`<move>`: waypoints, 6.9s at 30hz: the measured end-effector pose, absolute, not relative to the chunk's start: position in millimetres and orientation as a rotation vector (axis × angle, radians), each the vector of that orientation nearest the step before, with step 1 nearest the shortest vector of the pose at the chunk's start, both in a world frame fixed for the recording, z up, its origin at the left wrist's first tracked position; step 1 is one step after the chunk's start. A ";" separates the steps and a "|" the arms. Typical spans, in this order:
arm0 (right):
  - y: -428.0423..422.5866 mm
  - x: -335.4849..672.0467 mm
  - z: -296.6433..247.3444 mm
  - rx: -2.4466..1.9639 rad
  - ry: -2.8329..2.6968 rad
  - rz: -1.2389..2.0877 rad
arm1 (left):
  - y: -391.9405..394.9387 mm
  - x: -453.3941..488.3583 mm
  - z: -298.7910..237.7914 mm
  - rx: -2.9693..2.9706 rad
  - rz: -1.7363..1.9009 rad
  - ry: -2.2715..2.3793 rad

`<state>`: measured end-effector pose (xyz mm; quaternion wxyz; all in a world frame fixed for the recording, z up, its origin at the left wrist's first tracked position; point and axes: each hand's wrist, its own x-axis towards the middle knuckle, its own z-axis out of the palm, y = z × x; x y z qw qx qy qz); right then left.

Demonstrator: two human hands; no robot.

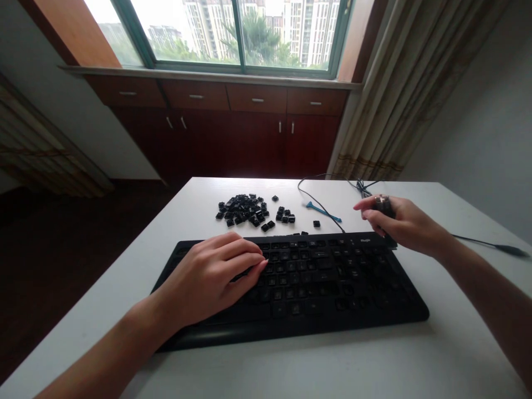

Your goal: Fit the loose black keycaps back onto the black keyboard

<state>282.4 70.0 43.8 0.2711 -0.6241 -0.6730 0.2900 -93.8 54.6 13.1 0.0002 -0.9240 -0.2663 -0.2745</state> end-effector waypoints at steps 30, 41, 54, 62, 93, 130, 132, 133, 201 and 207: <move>68.9 342.6 29.4 -1.844 -1.918 0.824 | 58.4 -91.8 6.0 -2.956 -0.781 -0.809; 66.9 348.8 30.1 -2.131 -1.986 0.407 | 58.3 -90.7 6.8 -2.958 -0.800 -0.778; 61.6 375.8 15.2 -2.236 -2.141 0.374 | 58.6 -91.1 7.1 -2.970 -0.776 -0.806; 65.1 358.0 27.9 -2.096 -1.996 0.550 | 59.0 -91.4 5.0 -2.969 -0.764 -0.815; 43.3 298.1 41.2 -1.246 -2.445 0.549 | 60.5 -92.0 -0.1 -3.025 -0.505 -0.926; 26.7 323.8 23.1 -0.987 -2.495 0.460 | 60.2 -91.1 4.4 -3.047 -0.518 -0.910; 22.0 318.9 25.3 -0.959 -2.493 0.517 | 60.3 -91.3 4.3 -3.049 -0.522 -0.908; 20.1 316.6 25.5 -0.946 -2.498 0.543 | 60.4 -91.2 4.3 -3.050 -0.524 -0.909; -5.8 241.4 21.9 -0.850 -1.410 1.226 | 56.3 -87.9 7.3 -3.108 -0.658 -0.908; 13.9 242.5 40.6 -1.073 -1.614 1.083 | 55.2 -87.5 7.8 -3.120 -0.655 -0.914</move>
